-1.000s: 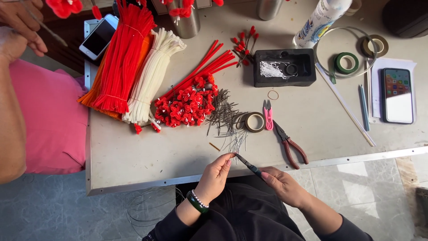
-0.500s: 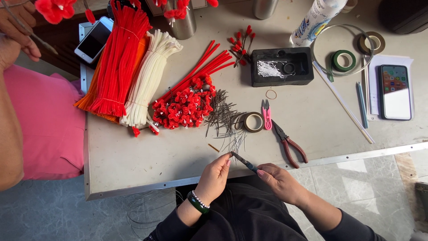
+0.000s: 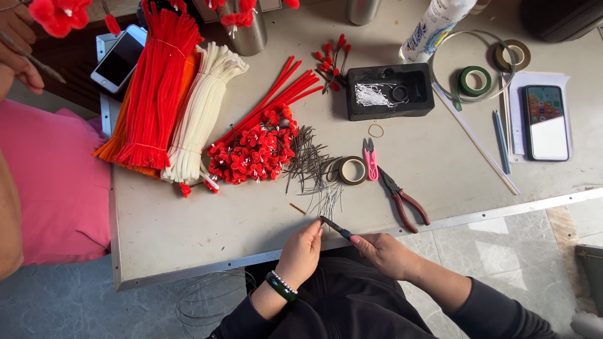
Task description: Assembling artificial flower buds by cutting thin wire with pliers and twisting it around small red decorative flower pieces.
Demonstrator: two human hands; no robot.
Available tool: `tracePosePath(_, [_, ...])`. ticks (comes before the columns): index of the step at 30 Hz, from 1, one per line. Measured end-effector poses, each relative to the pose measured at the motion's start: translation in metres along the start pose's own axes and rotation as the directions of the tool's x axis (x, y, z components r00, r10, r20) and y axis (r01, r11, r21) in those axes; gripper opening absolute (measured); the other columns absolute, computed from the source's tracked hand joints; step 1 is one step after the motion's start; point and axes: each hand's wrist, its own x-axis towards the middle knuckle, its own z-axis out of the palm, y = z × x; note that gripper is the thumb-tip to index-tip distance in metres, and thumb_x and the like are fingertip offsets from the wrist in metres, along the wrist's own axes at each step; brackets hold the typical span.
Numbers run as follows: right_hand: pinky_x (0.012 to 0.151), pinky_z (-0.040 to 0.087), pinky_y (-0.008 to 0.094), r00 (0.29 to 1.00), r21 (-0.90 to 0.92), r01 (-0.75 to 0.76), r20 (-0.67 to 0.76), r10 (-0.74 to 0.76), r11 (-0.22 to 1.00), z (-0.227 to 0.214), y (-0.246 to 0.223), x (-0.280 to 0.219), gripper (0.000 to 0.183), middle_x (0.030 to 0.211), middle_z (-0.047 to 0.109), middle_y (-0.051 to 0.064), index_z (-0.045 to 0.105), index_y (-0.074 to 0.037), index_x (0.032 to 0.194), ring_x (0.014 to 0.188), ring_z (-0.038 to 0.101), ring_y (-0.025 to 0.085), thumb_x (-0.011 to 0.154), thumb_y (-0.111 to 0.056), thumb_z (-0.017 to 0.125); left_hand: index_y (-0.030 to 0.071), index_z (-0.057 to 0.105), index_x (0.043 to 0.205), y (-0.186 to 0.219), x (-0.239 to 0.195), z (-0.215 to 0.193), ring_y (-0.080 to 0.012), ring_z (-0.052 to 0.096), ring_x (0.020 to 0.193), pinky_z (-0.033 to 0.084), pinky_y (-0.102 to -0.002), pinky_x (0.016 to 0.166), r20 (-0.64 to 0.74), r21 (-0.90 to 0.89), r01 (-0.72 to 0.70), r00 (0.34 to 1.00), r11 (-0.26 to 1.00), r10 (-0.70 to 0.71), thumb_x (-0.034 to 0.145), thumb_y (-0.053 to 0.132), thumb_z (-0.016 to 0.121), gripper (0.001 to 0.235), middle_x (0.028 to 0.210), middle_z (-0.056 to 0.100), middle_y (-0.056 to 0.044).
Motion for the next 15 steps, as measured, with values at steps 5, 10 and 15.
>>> tracePosePath(5, [0.055,0.035,0.032,0.997,-0.002,0.068,-0.031,-0.068,0.998,0.011,0.029,0.015,0.058,0.059,0.033,-0.002,0.038,-0.013,0.067,0.055,0.032,0.014,0.106,-0.056,0.047,0.005,0.062,0.111,-0.006,-0.001,0.004,-0.0335,0.068,0.072,0.049,-0.043,0.062,-0.03,0.06,-0.026,0.999,0.998,0.028,0.104,0.015,0.047,0.019,0.083,0.071,-0.012])
tracePosePath(10, [0.062,0.043,0.028,0.999,0.049,0.053,0.005,-0.053,0.997,0.001,0.018,0.01,0.057,0.062,0.051,-0.001,0.049,-0.012,0.066,0.059,0.045,0.012,0.101,-0.057,0.048,0.004,0.065,0.125,-0.014,-0.001,0.002,-0.0335,0.073,0.093,0.056,-0.041,0.076,-0.006,0.03,-0.019,1.0,0.999,0.019,0.103,0.016,0.048,0.031,0.103,0.077,-0.015])
tracePosePath(15, [0.05,0.044,0.028,0.993,0.208,-0.118,0.034,0.114,0.971,-0.025,-0.012,-0.002,0.062,0.058,0.053,0.008,0.066,-0.005,0.074,0.051,0.049,0.017,0.096,-0.059,0.047,0.01,0.067,0.132,0.003,0.003,-0.02,-0.0203,0.068,0.084,0.054,-0.031,0.08,0.025,-0.128,0.006,1.0,0.992,-0.003,0.104,0.018,0.047,0.035,0.099,0.076,-0.005])
